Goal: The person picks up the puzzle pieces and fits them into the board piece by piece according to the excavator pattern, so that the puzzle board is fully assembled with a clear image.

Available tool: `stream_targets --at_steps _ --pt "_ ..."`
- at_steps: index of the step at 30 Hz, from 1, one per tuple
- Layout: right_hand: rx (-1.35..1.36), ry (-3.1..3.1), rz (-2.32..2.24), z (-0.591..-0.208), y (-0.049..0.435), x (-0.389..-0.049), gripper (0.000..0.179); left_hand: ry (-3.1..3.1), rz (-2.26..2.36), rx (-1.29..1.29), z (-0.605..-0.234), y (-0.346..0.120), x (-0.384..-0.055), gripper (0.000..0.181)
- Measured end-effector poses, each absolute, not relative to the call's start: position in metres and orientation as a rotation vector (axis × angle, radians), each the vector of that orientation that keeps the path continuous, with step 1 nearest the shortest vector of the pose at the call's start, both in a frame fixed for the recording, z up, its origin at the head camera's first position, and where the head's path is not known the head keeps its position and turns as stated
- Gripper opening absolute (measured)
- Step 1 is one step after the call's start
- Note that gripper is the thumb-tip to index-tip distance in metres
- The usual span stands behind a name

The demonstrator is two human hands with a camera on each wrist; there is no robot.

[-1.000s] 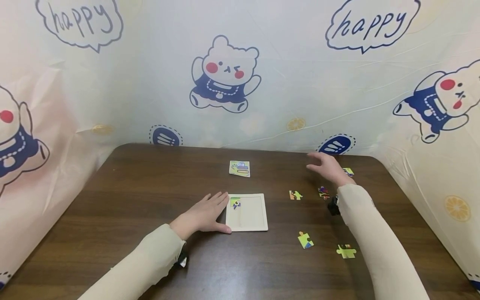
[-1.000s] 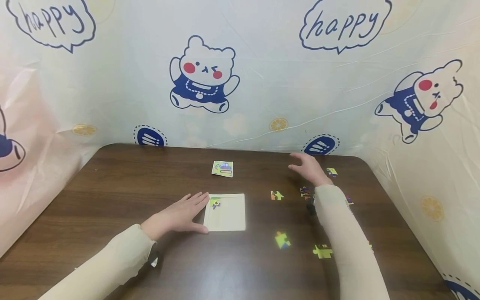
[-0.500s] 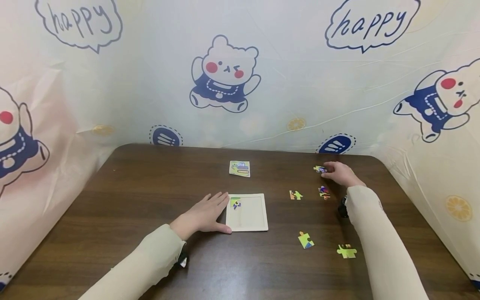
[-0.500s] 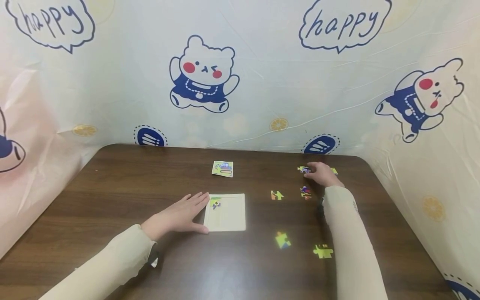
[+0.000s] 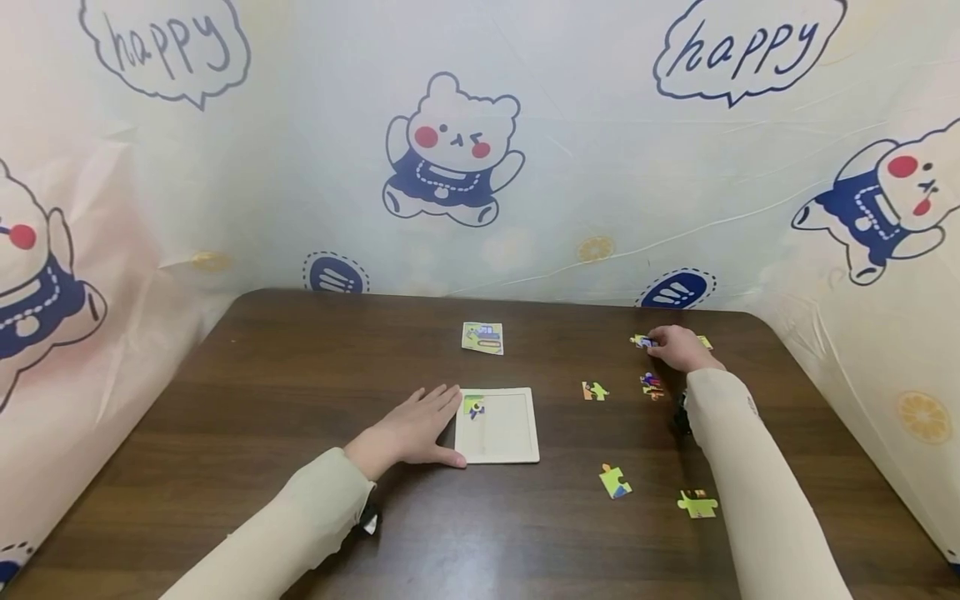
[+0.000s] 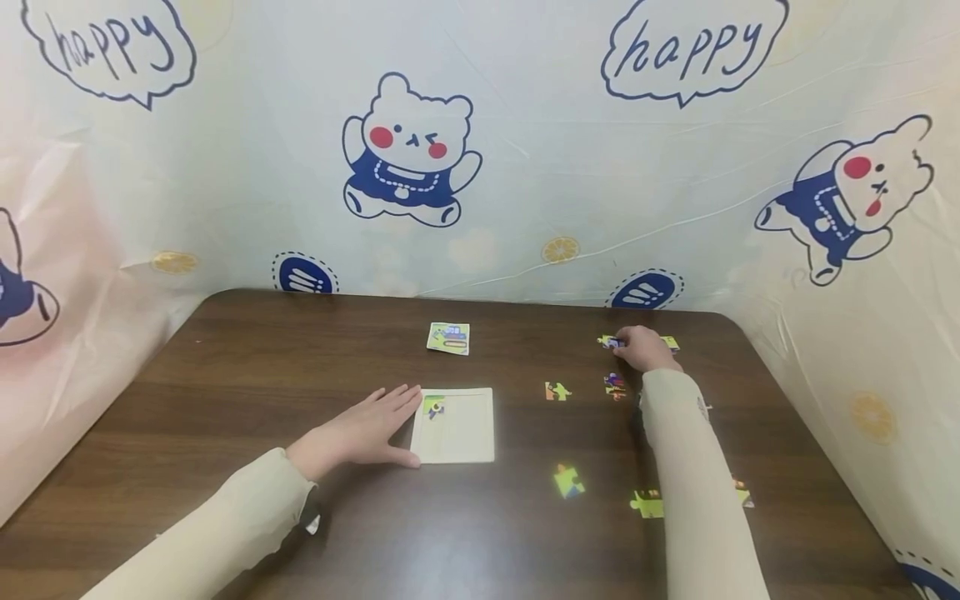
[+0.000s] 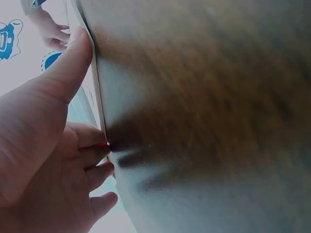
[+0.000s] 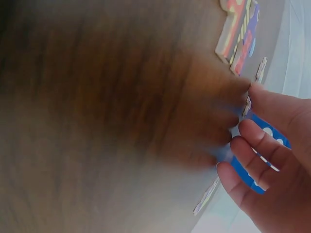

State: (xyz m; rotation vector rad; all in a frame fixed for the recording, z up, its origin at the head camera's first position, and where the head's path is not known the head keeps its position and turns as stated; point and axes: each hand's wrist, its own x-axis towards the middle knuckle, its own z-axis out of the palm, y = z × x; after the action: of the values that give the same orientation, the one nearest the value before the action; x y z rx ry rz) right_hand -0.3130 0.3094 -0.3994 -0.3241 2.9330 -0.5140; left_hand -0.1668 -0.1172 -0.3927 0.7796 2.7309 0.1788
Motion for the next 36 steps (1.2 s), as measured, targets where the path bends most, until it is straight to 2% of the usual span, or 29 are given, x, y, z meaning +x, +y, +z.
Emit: stream_targets --at_steps 9,21,36 --pt "-0.27 2.926 -0.544 -0.396 0.311 -0.311 0.023 2.736 0.162 0.785 -0.394 -0.116 -0.169 0.096" --pt "-0.293 2.921 -0.598 -0.396 0.311 -0.309 0.024 2.737 0.155 0.78 -0.396 -0.116 -0.169 0.097" --pt "-0.522 2.981 -0.729 -0.373 0.263 -0.297 0.024 2.732 0.163 0.788 -0.395 -0.117 -0.168 0.096"
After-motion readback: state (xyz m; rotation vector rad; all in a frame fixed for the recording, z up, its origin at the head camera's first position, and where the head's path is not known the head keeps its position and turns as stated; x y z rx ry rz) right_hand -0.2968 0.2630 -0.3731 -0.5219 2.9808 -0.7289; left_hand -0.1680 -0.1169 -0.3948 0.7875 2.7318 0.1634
